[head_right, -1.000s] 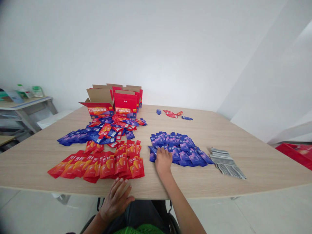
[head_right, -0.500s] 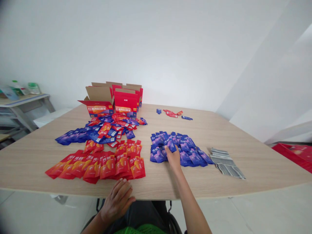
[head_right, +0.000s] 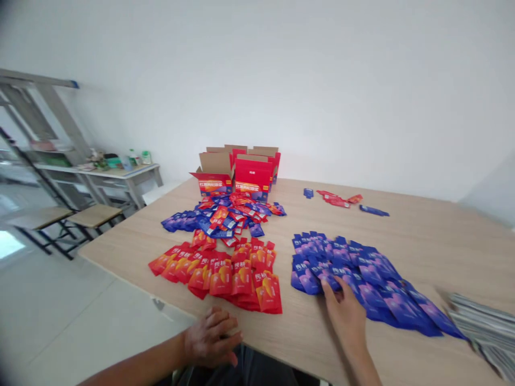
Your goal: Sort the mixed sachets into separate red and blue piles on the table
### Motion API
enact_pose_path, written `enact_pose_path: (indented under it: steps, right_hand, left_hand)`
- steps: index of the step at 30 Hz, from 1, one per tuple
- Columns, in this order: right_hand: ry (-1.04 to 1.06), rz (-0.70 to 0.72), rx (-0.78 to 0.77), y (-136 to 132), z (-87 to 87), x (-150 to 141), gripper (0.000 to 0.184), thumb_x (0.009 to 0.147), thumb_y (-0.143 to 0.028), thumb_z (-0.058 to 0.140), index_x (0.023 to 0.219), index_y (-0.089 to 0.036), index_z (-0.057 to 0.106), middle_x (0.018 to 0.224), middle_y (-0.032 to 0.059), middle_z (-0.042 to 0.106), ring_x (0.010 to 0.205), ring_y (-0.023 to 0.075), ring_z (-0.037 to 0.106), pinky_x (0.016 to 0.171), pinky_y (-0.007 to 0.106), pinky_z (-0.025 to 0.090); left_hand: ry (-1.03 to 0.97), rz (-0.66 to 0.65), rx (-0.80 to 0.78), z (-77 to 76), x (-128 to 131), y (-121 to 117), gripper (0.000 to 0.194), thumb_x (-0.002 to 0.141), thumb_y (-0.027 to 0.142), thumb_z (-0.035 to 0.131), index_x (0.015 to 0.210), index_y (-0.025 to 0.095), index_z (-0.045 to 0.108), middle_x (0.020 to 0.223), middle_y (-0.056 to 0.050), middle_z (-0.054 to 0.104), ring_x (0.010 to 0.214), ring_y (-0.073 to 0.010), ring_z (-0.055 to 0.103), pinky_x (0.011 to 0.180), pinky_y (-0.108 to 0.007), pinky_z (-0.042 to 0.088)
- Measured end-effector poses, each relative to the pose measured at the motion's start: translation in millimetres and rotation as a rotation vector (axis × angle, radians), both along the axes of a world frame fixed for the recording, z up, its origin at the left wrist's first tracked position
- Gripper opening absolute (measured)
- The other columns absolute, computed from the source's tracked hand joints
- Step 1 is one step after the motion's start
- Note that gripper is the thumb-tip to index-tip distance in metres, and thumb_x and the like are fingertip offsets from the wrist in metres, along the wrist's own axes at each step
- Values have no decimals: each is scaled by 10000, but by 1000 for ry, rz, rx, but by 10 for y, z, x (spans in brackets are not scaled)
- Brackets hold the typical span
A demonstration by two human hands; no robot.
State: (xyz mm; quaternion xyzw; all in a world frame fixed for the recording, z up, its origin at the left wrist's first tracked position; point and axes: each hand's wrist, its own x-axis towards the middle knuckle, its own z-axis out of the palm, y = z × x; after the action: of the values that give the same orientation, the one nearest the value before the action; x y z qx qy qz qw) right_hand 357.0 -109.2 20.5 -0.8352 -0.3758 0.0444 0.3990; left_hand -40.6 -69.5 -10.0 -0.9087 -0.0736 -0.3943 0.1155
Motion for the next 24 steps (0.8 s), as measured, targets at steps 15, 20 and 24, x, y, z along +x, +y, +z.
enact_pose_path:
  steps: [15, 20, 24]
  right_hand:
    - [-135, 22, -73, -73, -47, -179, 892, 820, -846, 423, 1341, -147, 612, 731, 105, 701, 639, 393, 698, 560, 454, 497]
    - [-271, 42, -13, -47, -94, -155, 837, 837, -800, 438, 1336, -150, 606, 715, 112, 696, 597, 392, 676, 620, 494, 515]
    - [-376, 50, 35, -38, -150, -131, 821, 869, -756, 429, 1355, -110, 576, 789, 143, 718, 712, 406, 705, 685, 511, 524]
  left_hand:
    - [-362, 1326, -836, 732, -1493, 2548, 803, 935, 585, 465, 1507, 25, 402, 1515, -274, 455, 1430, -406, 394, 1185, -540, 352]
    - [-342, 1475, -1030, 563, -1722, 2926, 898, 963, 667, 217, 1578, 16, 286, 1509, -305, 477, 1397, -458, 443, 1121, -613, 369]
    - [-165, 1403, -1021, 507, -1665, 3057, 947, 859, 793, 373, 1494, 101, 487, 1538, -236, 485, 1435, -493, 362, 1155, -649, 297]
